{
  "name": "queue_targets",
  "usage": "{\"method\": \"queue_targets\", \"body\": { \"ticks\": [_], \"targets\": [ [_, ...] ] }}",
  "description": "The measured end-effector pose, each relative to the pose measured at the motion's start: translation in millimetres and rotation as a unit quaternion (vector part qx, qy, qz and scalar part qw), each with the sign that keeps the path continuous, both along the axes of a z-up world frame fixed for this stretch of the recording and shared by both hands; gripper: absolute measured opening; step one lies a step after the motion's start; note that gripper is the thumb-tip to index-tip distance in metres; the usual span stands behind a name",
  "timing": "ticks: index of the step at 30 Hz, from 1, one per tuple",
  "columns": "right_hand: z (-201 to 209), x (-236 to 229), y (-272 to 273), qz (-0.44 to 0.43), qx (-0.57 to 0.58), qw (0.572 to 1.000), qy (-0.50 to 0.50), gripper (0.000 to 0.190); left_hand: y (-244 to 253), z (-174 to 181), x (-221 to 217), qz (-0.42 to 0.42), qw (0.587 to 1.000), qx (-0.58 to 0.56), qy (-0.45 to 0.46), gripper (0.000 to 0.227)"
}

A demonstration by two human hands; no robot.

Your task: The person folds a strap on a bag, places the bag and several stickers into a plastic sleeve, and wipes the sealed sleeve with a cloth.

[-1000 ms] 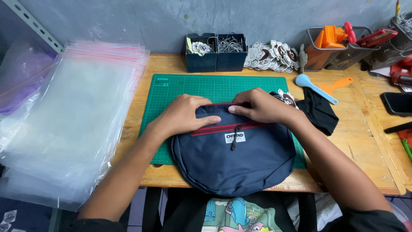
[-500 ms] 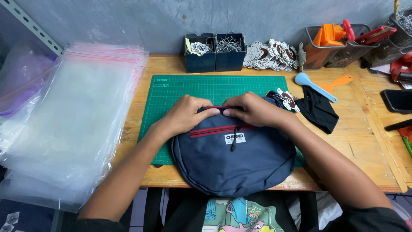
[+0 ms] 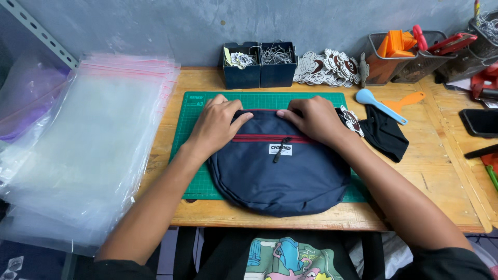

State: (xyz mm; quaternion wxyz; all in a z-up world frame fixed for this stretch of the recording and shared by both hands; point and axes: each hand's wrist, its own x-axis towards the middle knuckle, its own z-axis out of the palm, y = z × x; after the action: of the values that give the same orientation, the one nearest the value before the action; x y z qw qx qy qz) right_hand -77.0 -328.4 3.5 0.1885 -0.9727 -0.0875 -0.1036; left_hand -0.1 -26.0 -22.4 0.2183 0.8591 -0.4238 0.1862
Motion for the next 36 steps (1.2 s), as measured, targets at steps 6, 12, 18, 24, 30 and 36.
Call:
{"method": "queue_targets", "body": {
  "ticks": [6, 12, 18, 24, 30, 36],
  "targets": [
    [-12.5, 9.6, -4.6, -0.007, 0.004, 1.0, -0.012, 0.045, -11.7, -12.0, 20.2, 0.059, 0.992, 0.036, -0.109, 0.033],
    [-38.1, 13.4, -8.2, 0.021, -0.078, 0.993, -0.087, 0.027, -20.1, 14.3, -13.2, 0.015, 0.996, -0.006, -0.093, 0.032],
    [-46.1, 8.6, 2.6, -0.01, -0.252, 0.964, -0.083, 0.064, -43.3, 33.0, -92.6, -0.12, 0.963, 0.133, 0.2, 0.08],
    [-40.8, 7.7, 12.7, 0.017, -0.201, 0.979, -0.019, 0.064, -44.6, 30.3, -91.5, -0.095, 0.959, 0.169, 0.207, 0.074],
    [-50.0, 22.7, 7.9, 0.042, -0.022, 0.999, -0.001, 0.051, -46.5, 13.4, -87.6, -0.042, 0.968, 0.174, 0.176, 0.07],
    [-6.1, -17.5, 22.6, 0.084, 0.013, 0.995, 0.044, 0.057, -44.1, 13.6, -88.2, -0.029, 0.964, 0.185, 0.188, 0.07]
  ]
}}
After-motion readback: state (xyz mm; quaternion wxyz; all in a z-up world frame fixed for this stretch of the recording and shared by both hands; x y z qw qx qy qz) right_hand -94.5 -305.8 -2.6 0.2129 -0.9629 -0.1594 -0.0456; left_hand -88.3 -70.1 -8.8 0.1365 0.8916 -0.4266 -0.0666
